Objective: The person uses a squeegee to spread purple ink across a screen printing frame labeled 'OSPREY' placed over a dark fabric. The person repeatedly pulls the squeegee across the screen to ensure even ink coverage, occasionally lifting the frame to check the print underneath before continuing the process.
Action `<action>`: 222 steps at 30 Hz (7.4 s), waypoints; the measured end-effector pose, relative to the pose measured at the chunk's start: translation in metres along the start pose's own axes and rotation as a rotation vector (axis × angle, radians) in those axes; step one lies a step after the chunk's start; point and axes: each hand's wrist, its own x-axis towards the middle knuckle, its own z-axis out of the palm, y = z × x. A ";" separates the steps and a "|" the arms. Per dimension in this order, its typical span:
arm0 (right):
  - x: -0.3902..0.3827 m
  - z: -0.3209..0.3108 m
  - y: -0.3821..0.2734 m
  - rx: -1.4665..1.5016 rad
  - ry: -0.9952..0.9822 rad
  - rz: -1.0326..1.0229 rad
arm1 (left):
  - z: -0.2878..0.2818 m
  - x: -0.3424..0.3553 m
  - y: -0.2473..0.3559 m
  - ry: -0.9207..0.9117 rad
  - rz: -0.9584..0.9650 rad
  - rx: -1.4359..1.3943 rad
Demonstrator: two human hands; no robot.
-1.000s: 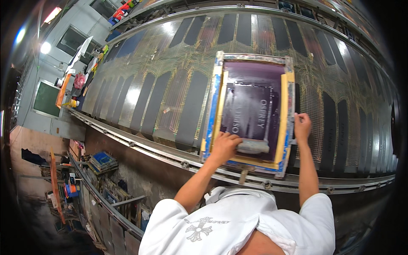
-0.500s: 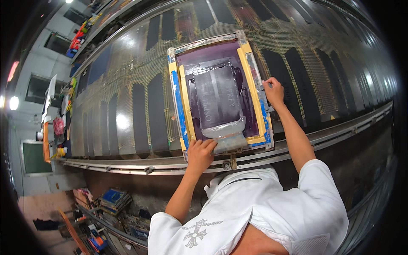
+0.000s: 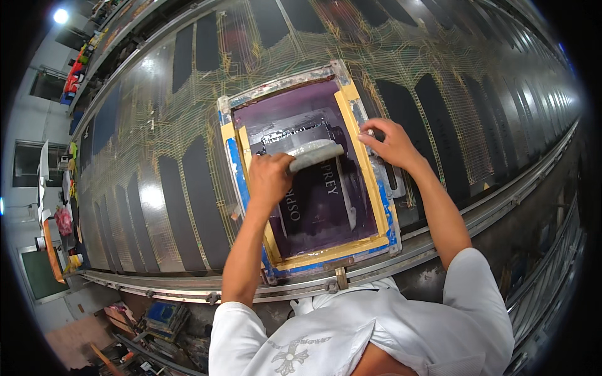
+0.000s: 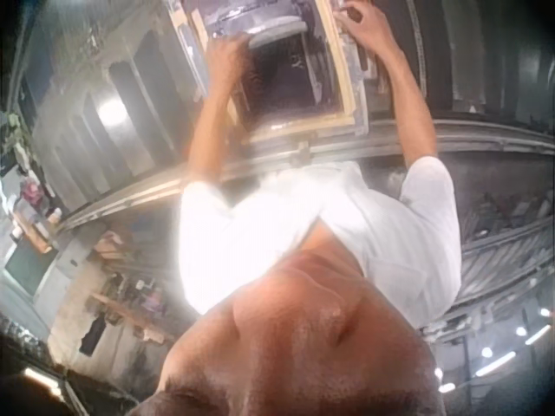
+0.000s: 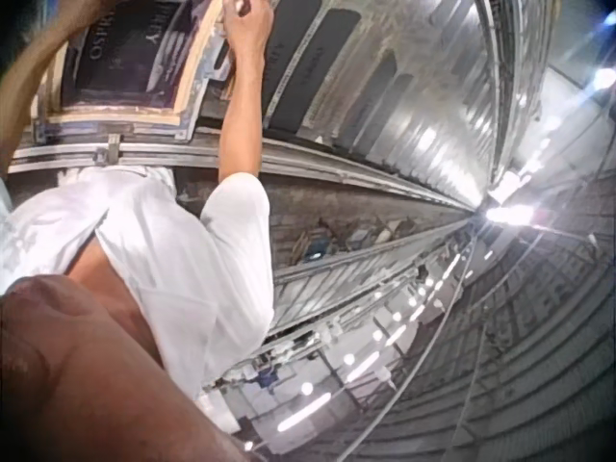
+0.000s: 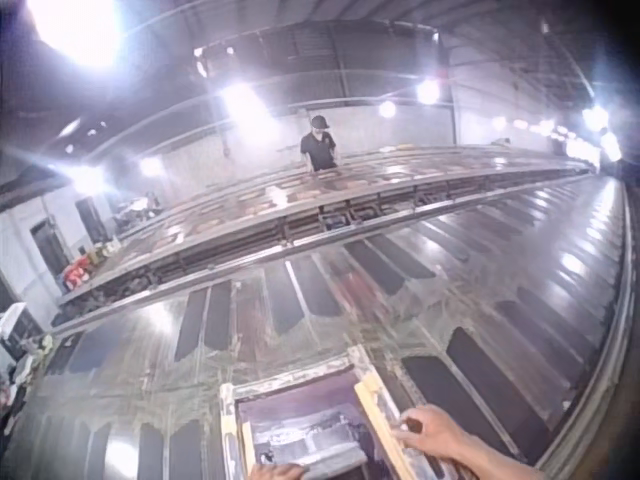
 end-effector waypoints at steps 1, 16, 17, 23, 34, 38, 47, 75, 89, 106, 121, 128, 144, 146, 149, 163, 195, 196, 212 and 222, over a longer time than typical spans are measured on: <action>0.010 -0.002 -0.016 0.066 -0.047 -0.065 | -0.008 0.014 0.000 -0.017 0.007 -0.040; 0.066 0.082 -0.033 -0.416 -0.232 -0.418 | 0.003 0.018 -0.021 -0.084 -0.098 -0.106; 0.037 0.082 -0.037 -0.406 -0.241 -0.400 | 0.002 0.000 -0.008 -0.089 -0.108 -0.143; -0.147 0.086 -0.065 -0.381 -0.270 -0.362 | -0.015 -0.152 0.096 -0.127 -0.101 -0.146; 0.070 0.067 -0.050 -0.517 -0.242 -0.415 | -0.008 0.029 -0.026 -0.020 -0.008 -0.036; 0.128 0.069 -0.033 -0.466 -0.286 -0.335 | 0.003 0.076 -0.059 -0.015 0.006 -0.004; 0.106 0.078 -0.025 -0.413 -0.278 -0.329 | 0.005 0.062 -0.044 -0.081 -0.044 -0.003; -0.058 0.028 -0.006 0.147 0.371 0.470 | -0.046 -0.173 0.074 0.009 -0.103 -0.197; -0.024 0.345 -0.180 0.217 0.457 0.242 | -0.183 -0.360 -0.158 0.077 -0.129 0.034; 0.006 0.312 -0.205 -0.374 -0.019 0.495 | -0.148 -0.244 -0.281 0.005 0.008 0.039; 0.150 0.376 -0.286 -0.374 -0.354 -0.228 | -0.149 -0.132 -0.356 -0.149 -0.142 -0.044; 0.000 0.392 -0.287 -0.387 -0.290 -0.351 | -0.152 -0.252 -0.278 -0.026 -0.022 -0.203; 0.127 0.377 -0.281 -0.396 -0.238 -0.389 | -0.155 -0.153 -0.341 0.054 0.013 -0.071; 0.157 0.380 -0.273 -0.390 -0.245 -0.361 | -0.152 -0.129 -0.360 0.036 0.002 -0.051; 0.177 0.385 -0.272 -0.370 -0.292 -0.297 | -0.143 -0.116 -0.374 -0.016 -0.045 -0.050; -0.106 0.403 -0.302 -0.370 -0.351 -0.276 | -0.156 -0.344 -0.229 -0.021 -0.044 -0.131; 0.026 0.641 -0.418 0.305 0.420 0.225 | -0.331 -0.545 -0.460 0.131 -0.105 0.034; 0.028 0.648 -0.424 0.275 0.433 0.228 | -0.332 -0.556 -0.465 0.130 -0.096 0.024; 0.053 0.616 -0.445 -0.360 0.000 0.459 | -0.298 -0.448 -0.577 0.039 -0.028 0.019; 0.192 0.638 -0.556 -0.356 -0.489 -0.113 | -0.323 -0.312 -0.647 -0.161 -0.163 -0.098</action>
